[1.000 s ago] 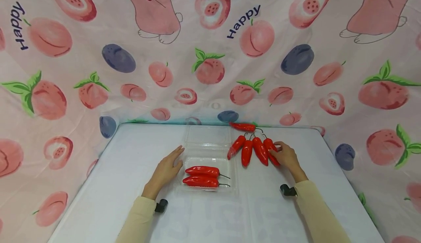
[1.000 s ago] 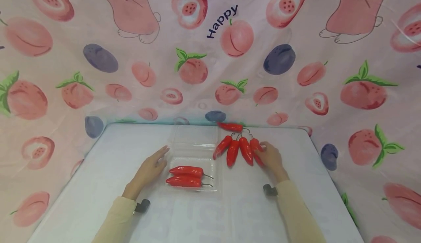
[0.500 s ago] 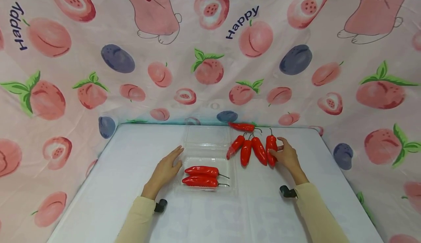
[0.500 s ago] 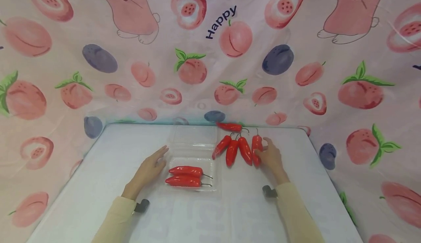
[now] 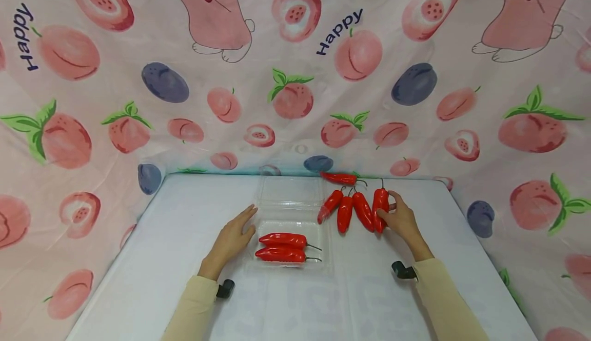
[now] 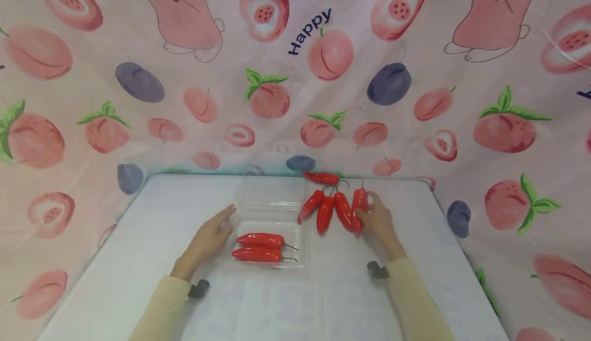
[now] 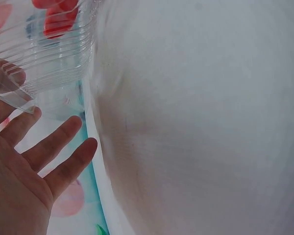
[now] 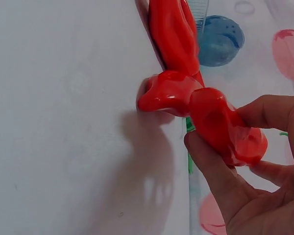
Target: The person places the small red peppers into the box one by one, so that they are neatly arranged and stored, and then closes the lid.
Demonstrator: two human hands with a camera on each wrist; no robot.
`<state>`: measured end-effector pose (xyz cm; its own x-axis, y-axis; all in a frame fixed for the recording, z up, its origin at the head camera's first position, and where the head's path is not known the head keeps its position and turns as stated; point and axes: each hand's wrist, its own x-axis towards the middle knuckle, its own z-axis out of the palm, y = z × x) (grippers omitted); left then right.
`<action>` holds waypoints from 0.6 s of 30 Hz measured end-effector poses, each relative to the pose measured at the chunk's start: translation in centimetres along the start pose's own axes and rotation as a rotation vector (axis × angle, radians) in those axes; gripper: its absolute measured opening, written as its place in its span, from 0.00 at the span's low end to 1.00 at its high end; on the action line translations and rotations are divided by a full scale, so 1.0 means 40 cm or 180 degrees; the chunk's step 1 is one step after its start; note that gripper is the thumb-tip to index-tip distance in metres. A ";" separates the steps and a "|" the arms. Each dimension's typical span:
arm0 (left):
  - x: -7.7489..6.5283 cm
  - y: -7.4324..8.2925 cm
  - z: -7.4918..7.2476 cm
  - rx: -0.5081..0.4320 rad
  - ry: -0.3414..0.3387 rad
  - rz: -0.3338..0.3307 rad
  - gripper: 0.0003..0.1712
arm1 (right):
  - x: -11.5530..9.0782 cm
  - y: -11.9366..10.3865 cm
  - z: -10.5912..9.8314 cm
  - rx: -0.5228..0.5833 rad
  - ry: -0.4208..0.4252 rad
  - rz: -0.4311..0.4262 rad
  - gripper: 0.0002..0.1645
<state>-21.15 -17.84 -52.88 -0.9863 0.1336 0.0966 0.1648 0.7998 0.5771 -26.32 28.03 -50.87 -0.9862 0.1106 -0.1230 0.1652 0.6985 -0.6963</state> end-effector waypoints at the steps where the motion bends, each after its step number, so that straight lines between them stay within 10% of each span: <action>1: 0.000 0.000 0.000 0.0000 0.0002 0.0005 0.31 | 0.000 -0.001 0.000 0.0010 0.0010 0.0001 0.48; 18: 0.001 -0.004 0.003 0.0015 0.0012 0.0003 0.32 | -0.017 -0.017 -0.001 0.0276 0.0041 0.0140 0.47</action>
<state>-21.21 -17.87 -53.07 -0.9862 0.1322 0.1001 0.1657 0.8025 0.5732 -25.77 27.51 -50.26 -0.9779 0.1494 -0.1461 0.2080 0.6290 -0.7490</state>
